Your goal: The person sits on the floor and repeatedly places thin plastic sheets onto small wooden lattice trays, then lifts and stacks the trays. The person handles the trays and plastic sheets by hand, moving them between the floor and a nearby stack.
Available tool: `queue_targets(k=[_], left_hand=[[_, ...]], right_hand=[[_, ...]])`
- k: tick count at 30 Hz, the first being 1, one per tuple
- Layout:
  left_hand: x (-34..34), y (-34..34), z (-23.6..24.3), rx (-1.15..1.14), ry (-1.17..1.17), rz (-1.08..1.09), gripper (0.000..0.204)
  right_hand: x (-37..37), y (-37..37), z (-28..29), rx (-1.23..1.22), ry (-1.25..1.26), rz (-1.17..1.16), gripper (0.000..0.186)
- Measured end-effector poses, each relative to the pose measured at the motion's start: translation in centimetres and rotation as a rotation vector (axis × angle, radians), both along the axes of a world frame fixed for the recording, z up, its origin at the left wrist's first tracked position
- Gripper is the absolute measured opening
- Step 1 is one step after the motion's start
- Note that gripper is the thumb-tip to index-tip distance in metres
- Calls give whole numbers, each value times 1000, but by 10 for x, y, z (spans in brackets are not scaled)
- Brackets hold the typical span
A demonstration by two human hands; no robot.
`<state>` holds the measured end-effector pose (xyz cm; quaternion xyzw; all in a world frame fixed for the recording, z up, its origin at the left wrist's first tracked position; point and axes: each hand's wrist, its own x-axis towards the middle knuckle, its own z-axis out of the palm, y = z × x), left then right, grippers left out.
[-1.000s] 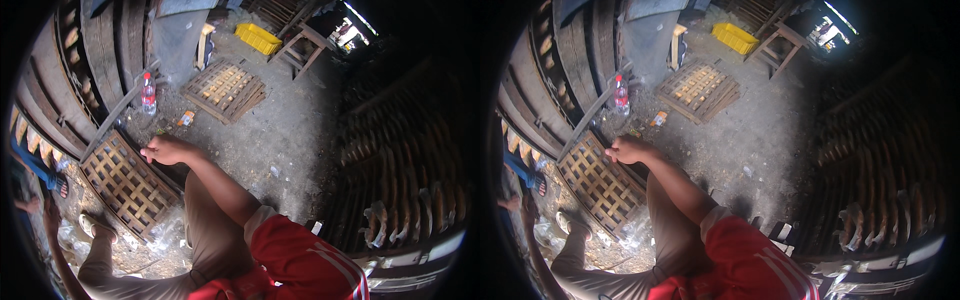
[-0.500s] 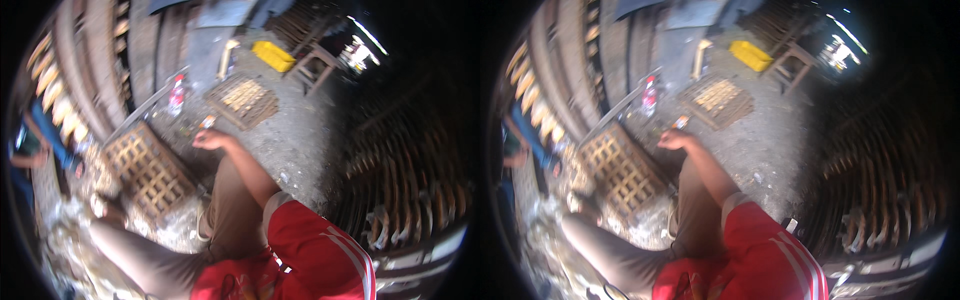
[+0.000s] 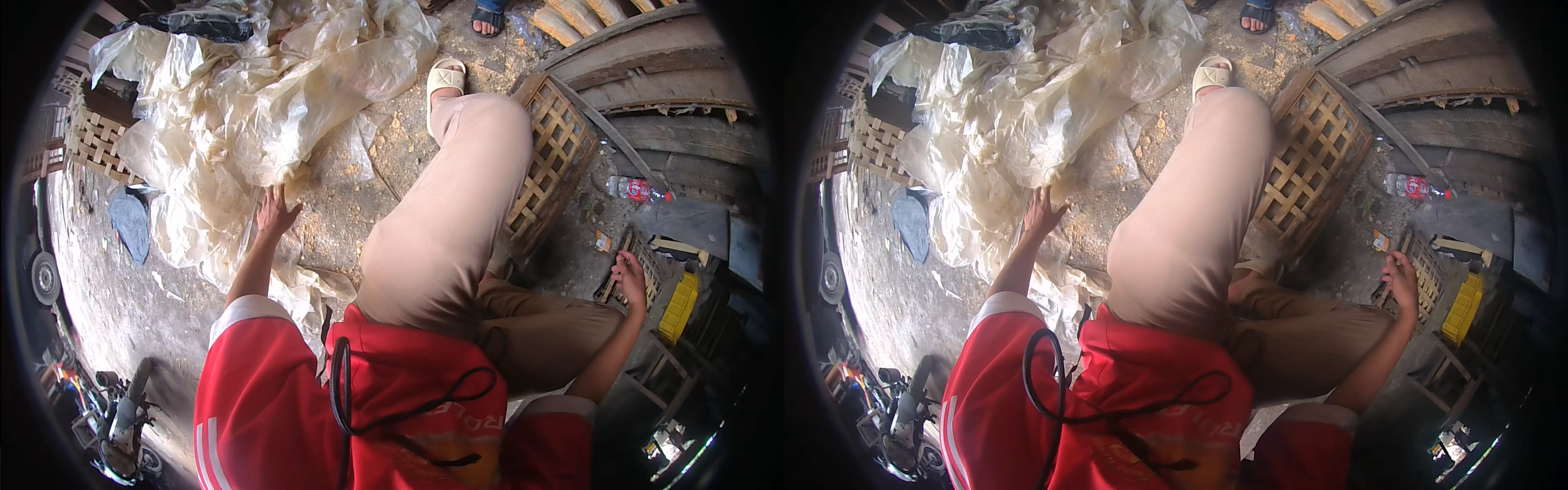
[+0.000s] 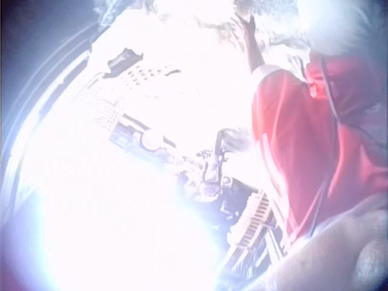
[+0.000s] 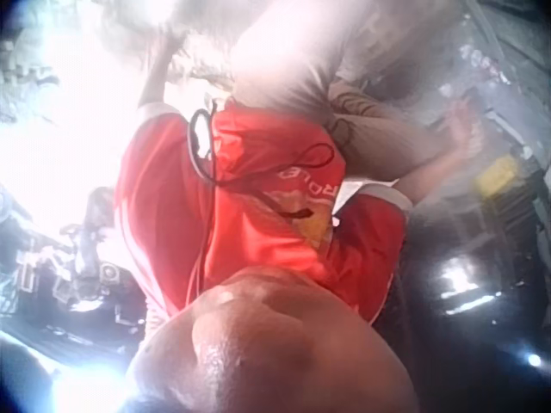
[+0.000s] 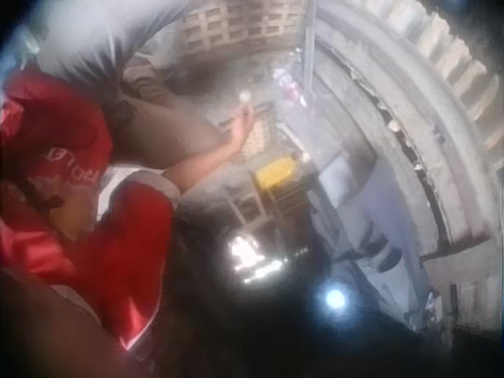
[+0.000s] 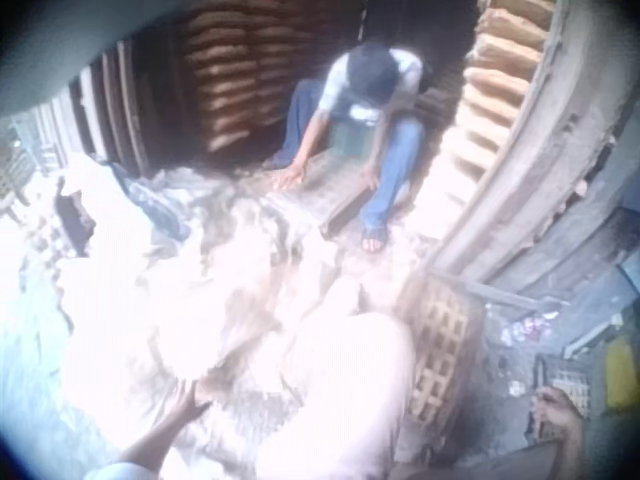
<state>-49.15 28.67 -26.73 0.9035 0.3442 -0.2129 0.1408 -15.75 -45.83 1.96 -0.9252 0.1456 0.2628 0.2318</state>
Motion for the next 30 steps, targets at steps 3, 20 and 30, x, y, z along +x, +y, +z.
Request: queue_targets(k=[3,20,30], left_hand=[[41,-5,23,145,-123,41,100],[130,55,23,225,-248,169,37],[204,146,74,268,-396,-63,102]], right_hand=[[8,6,2,4,-10,23,43],[6,-6,-7,10,-29,23,41],[6,-4,-13,-37,46,7,42]])
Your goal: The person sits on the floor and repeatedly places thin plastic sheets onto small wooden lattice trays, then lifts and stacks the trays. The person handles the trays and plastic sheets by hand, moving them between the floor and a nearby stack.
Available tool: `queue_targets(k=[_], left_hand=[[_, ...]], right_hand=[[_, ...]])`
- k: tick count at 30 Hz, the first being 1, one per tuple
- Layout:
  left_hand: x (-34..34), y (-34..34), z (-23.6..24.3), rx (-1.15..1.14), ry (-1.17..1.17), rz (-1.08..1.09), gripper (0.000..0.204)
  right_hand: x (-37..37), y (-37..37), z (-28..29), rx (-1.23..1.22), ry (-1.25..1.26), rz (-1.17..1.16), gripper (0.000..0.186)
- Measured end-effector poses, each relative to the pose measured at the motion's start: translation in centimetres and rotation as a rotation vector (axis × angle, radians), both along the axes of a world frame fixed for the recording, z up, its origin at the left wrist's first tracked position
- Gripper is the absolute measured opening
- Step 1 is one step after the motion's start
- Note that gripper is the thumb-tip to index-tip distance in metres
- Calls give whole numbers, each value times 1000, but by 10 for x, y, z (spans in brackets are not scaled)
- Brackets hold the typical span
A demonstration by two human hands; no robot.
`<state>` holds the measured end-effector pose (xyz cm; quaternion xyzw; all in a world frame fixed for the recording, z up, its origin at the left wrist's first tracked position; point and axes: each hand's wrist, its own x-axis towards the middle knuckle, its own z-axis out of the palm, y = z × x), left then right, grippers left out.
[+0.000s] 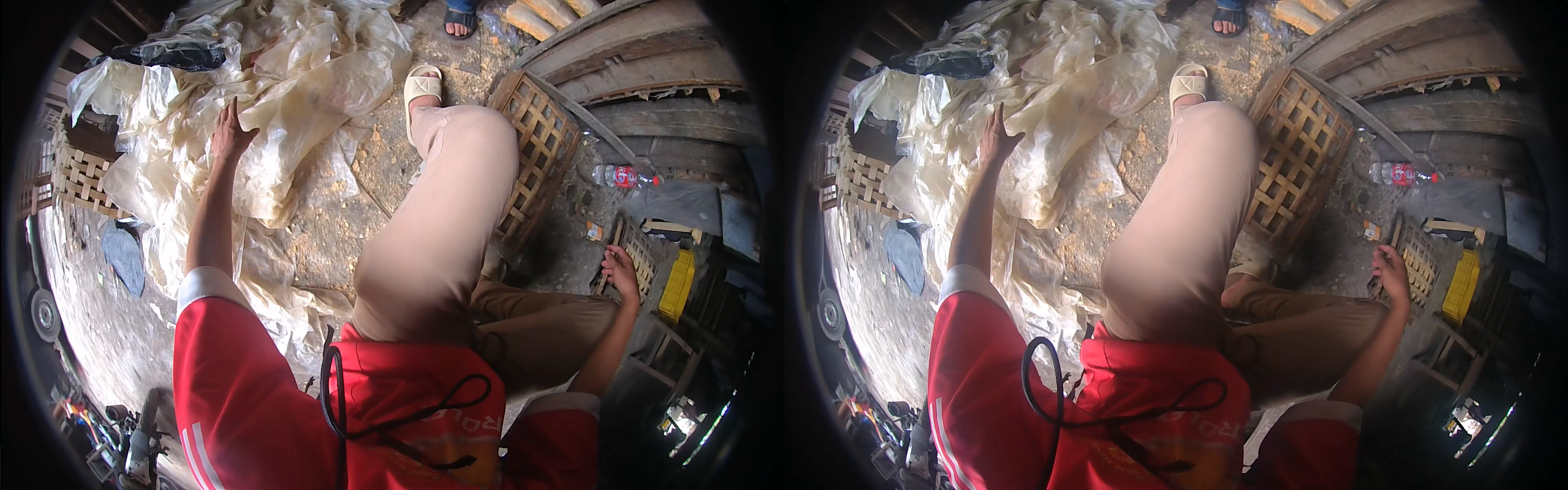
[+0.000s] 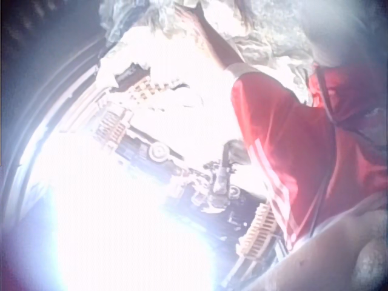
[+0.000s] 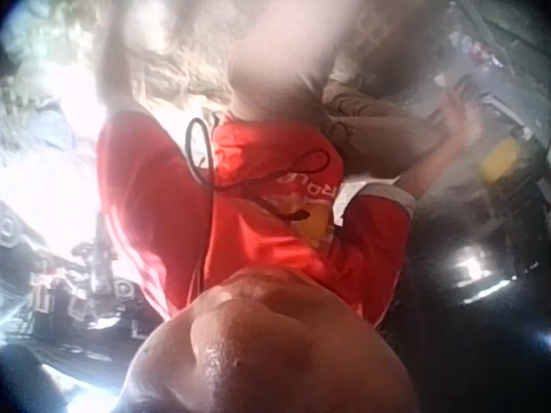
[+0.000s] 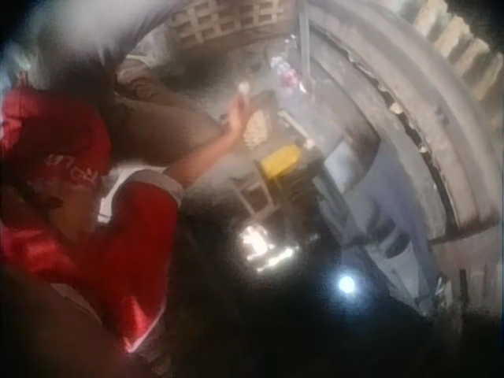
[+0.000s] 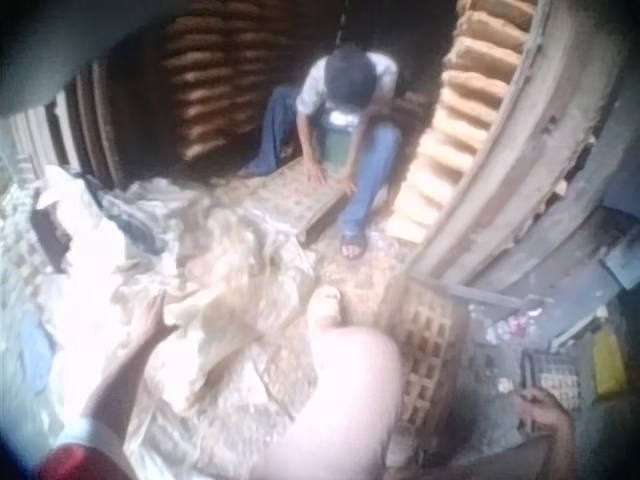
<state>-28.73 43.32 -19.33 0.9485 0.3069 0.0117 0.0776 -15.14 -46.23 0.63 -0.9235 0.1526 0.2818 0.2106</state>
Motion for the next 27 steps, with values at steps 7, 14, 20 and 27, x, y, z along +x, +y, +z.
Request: queue_targets(k=[7,14,20,27], left_hand=[[50,-26,-33,-183,533,-76,62],[12,16,40,-82,-106,51,27],[-5,-100,224,63,-996,-178,28],[-147,-122,88,-186,34,-519,8]], right_hand=[[-6,1,14,2,-35,-2,41],[17,27,1,121,-65,58,44],[-3,7,18,65,-86,12,41],[17,7,0,228,-192,97,39]])
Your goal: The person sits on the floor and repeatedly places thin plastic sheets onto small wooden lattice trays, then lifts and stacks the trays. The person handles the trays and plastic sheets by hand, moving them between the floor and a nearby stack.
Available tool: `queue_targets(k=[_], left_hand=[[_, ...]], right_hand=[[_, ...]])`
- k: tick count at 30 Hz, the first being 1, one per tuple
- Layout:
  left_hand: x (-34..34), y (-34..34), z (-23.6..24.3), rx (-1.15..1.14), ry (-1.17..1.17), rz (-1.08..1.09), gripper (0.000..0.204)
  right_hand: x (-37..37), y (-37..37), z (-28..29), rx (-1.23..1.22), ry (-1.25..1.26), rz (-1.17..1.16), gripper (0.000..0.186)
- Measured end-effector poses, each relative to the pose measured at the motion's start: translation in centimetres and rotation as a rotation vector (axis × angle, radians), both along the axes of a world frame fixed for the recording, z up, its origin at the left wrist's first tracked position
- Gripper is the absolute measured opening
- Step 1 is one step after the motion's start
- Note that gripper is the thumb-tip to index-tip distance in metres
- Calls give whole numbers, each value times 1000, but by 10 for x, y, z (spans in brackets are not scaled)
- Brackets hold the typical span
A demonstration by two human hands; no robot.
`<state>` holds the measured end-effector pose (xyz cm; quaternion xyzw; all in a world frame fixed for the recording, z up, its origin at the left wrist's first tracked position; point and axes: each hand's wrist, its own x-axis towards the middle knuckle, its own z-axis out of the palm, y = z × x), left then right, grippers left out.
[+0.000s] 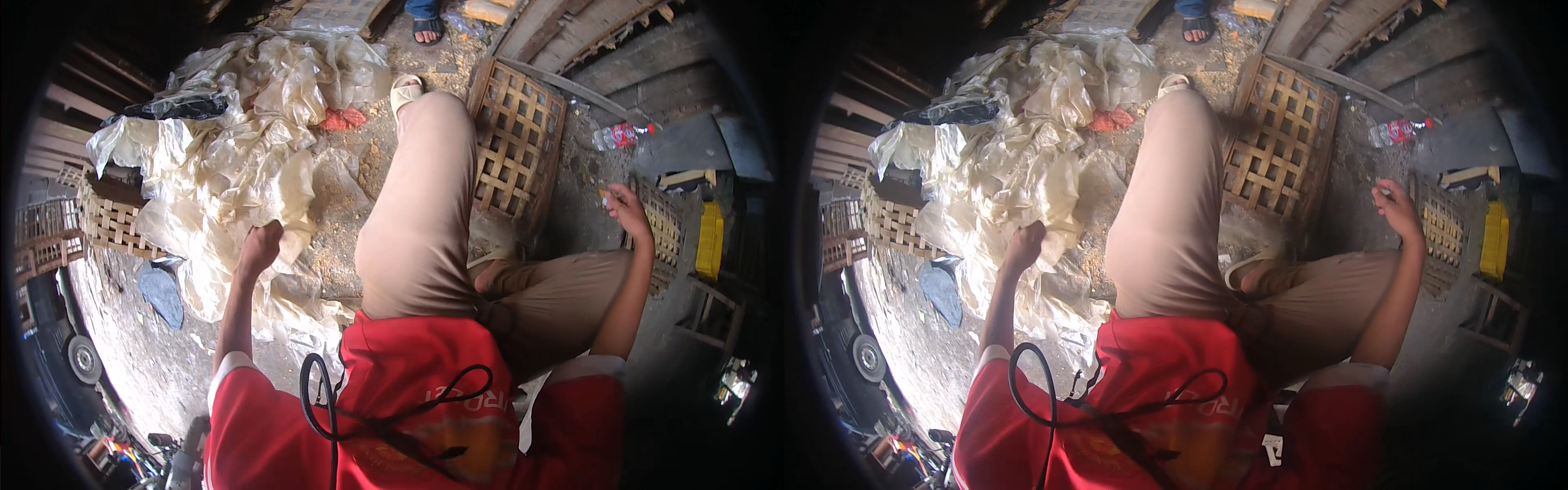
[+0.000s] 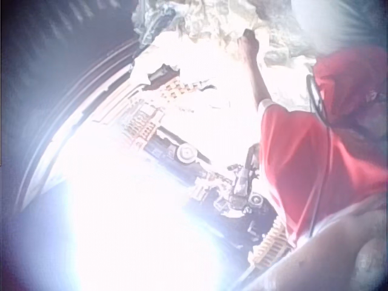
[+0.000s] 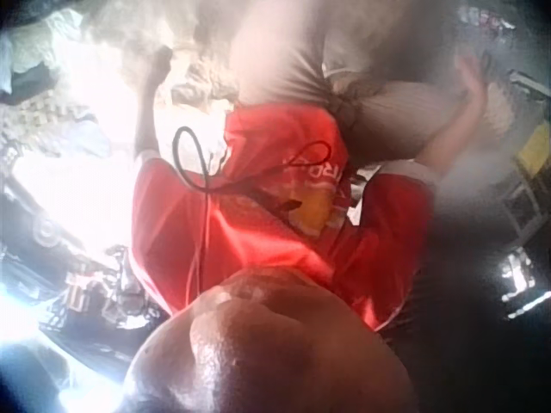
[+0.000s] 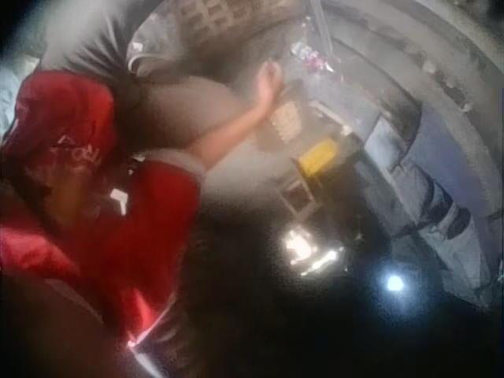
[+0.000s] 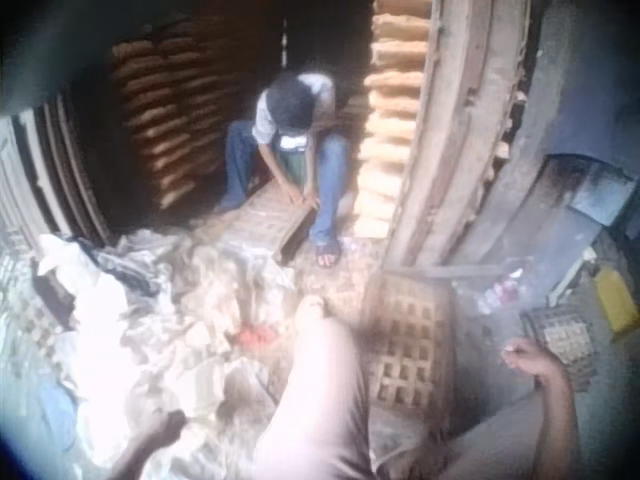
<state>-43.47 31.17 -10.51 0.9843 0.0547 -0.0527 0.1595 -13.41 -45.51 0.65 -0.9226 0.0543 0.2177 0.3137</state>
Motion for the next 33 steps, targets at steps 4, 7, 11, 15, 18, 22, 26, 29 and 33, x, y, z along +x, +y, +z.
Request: queue_targets(k=[4,7,11,15,18,22,26,29,33], left_hand=[[48,4,66,-134,-285,322,19],[88,63,106,-216,-410,416,27],[169,76,161,-131,-798,64,33],[259,-21,240,-780,-688,147,33],[316,-104,286,-893,-620,-205,37],[368,-236,314,-773,-490,-304,34],[369,-379,296,-1059,-295,-233,29],[360,-443,259,-1017,7,-380,21],[357,-500,215,-1068,117,-571,23]], right_hand=[[-24,-3,16,21,13,1,42],[-17,-13,6,-36,-34,55,44],[-27,-12,14,10,-86,13,43],[-37,-10,19,-20,-180,0,42],[-38,-11,28,-68,-173,16,43],[-38,-1,25,-40,-295,-1,50],[-24,37,50,171,-538,-51,72],[-14,66,69,169,-769,155,90],[15,74,36,144,-1030,208,74]])
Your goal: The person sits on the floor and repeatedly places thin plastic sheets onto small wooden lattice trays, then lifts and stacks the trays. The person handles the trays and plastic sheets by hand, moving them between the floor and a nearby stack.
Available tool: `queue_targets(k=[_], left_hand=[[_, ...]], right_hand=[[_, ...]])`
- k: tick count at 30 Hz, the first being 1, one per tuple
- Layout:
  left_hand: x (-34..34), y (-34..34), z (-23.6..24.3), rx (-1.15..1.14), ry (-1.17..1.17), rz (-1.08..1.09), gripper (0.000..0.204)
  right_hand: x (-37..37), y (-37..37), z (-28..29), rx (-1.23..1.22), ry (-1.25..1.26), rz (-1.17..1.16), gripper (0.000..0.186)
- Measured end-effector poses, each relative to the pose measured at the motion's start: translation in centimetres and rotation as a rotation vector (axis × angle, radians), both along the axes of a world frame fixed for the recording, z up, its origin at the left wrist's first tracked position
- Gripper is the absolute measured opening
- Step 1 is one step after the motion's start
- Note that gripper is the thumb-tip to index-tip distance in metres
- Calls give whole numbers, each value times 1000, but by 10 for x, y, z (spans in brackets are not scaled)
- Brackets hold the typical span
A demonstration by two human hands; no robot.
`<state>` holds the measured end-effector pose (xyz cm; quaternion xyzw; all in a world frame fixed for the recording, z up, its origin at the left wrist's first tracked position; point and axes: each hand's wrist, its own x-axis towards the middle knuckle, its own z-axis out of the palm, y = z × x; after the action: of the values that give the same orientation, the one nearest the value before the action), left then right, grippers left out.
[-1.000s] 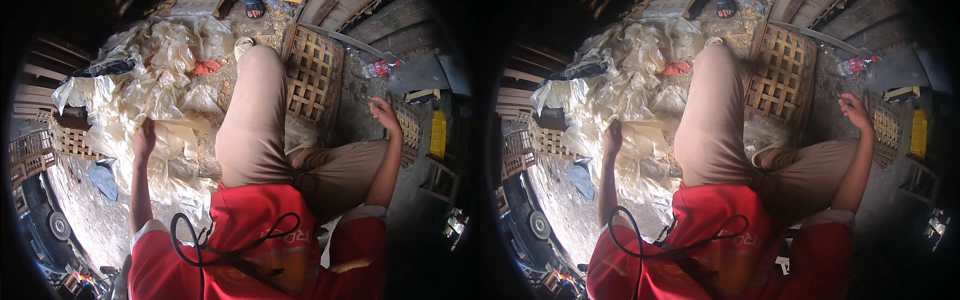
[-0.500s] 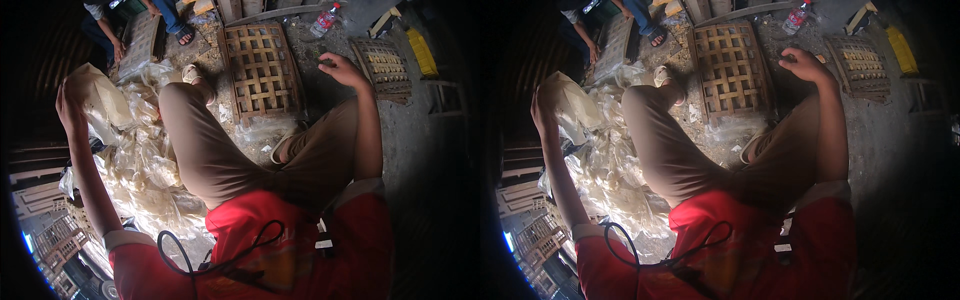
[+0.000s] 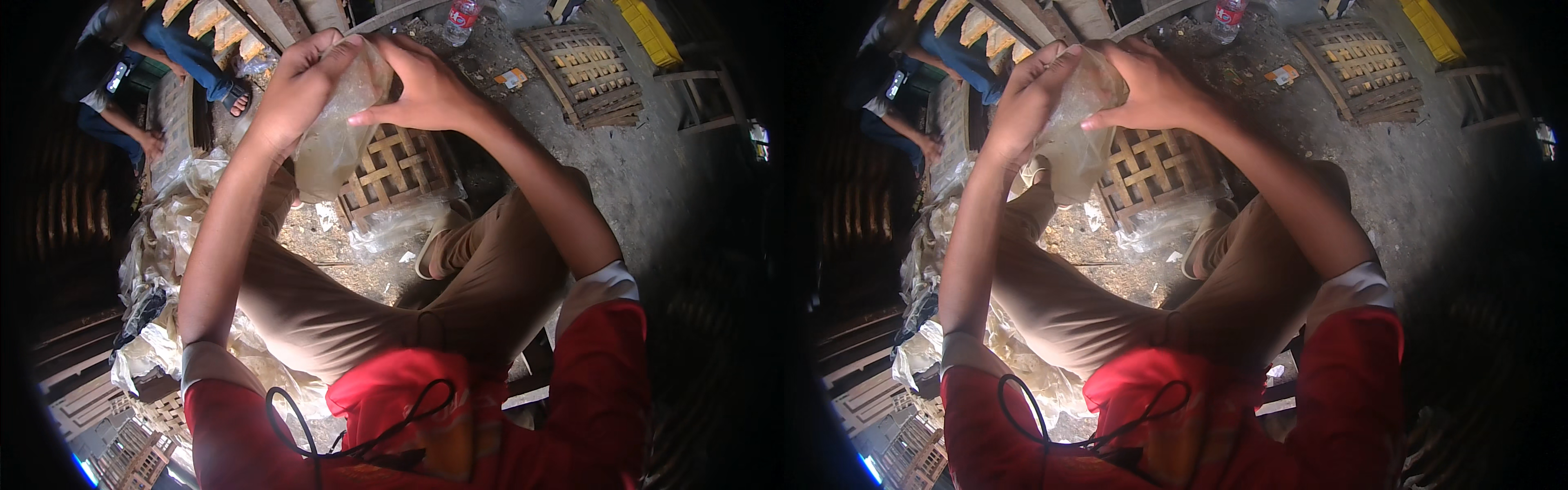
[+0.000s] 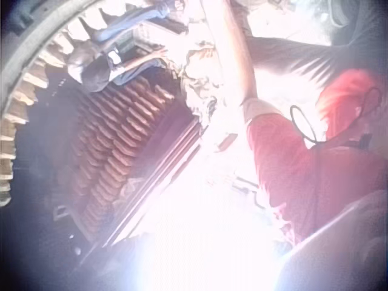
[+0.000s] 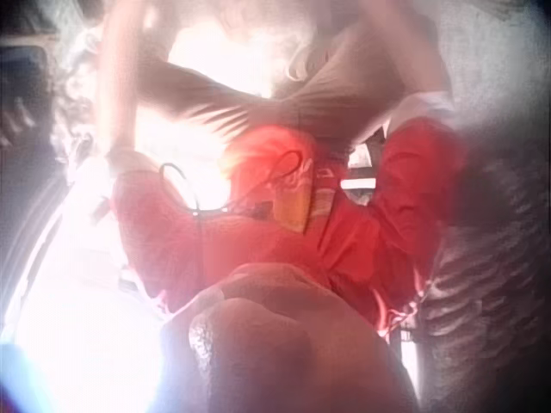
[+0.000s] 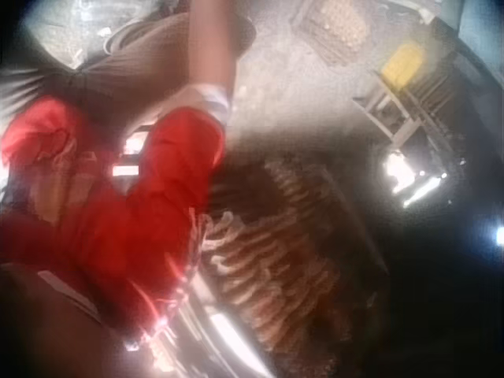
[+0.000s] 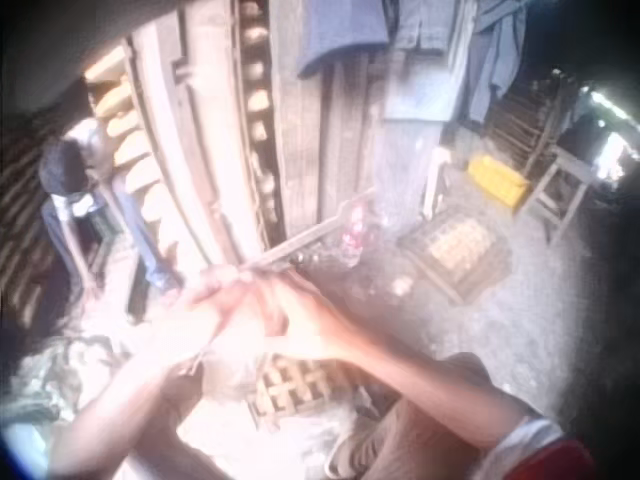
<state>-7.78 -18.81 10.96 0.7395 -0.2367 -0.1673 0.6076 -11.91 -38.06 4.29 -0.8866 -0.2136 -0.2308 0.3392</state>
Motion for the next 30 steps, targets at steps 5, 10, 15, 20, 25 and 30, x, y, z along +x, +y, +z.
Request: queue_targets(k=[5,10,15,20,25,30], left_hand=[[36,-6,-43,64,-88,-46,32],[59,7,-60,169,-158,-31,37],[69,11,-47,58,-92,-109,26],[59,9,-55,-7,-146,-215,19],[52,-9,-65,-65,-172,-304,11],[68,20,-51,-165,-228,-29,13]], right_hand=[[10,-17,-27,100,250,-87,24],[12,-62,-31,-224,457,-153,18],[22,-98,-32,-362,643,-349,25],[32,-85,-36,-71,413,-73,36],[33,-48,-41,-146,743,-90,44],[33,-106,-19,-402,891,-283,52]])
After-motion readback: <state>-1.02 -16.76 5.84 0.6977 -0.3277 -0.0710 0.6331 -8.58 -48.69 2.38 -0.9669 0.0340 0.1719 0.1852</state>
